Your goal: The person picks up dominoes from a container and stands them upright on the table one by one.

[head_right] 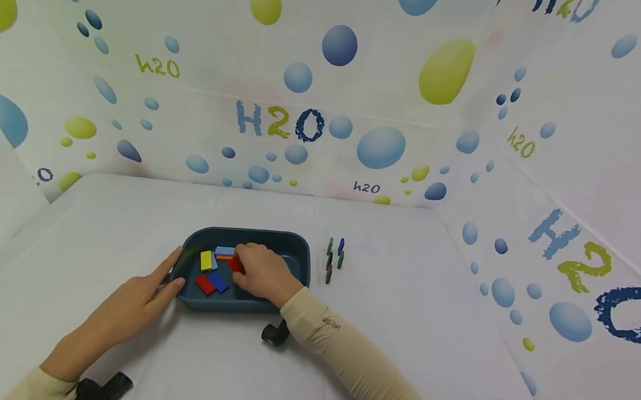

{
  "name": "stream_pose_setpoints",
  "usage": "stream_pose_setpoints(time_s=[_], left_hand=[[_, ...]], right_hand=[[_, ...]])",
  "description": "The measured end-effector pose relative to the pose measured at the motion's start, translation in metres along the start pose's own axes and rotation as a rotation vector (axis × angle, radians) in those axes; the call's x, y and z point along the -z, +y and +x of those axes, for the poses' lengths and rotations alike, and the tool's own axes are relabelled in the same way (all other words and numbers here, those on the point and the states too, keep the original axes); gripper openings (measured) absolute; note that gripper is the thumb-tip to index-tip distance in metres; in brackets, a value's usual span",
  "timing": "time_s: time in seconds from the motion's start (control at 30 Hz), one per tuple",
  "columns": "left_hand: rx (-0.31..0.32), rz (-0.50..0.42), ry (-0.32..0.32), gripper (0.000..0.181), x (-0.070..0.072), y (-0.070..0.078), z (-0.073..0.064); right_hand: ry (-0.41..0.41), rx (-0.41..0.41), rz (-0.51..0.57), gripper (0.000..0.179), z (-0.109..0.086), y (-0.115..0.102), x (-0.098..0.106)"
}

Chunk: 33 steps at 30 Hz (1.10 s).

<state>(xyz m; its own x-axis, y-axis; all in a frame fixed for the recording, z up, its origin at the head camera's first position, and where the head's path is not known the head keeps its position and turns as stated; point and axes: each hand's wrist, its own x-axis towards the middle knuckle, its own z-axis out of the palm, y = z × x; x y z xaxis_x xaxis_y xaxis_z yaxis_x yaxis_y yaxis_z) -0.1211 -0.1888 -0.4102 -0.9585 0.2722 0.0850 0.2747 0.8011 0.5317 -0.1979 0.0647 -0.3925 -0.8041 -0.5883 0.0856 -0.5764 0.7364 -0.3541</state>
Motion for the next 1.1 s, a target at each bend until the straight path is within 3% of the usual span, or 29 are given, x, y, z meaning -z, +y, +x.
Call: stream_pose_setpoints(time_s=[0.23, 0.7, 1.1], left_hand=[[0.007, 0.002, -0.001, 0.073, 0.000, 0.000, 0.000], [-0.013, 0.008, 0.019, 0.071, -0.001, 0.001, -0.001], [-0.014, 0.002, 0.023, 0.071, -0.002, 0.002, -0.002]], right_hand=[[0.028, -0.004, 0.022, 0.028, -0.003, 0.001, 0.007], [0.150, 0.047, 0.182, 0.026, -0.018, 0.018, 0.014], [0.228, 0.047, 0.214, 0.023, -0.032, 0.028, 0.022]])
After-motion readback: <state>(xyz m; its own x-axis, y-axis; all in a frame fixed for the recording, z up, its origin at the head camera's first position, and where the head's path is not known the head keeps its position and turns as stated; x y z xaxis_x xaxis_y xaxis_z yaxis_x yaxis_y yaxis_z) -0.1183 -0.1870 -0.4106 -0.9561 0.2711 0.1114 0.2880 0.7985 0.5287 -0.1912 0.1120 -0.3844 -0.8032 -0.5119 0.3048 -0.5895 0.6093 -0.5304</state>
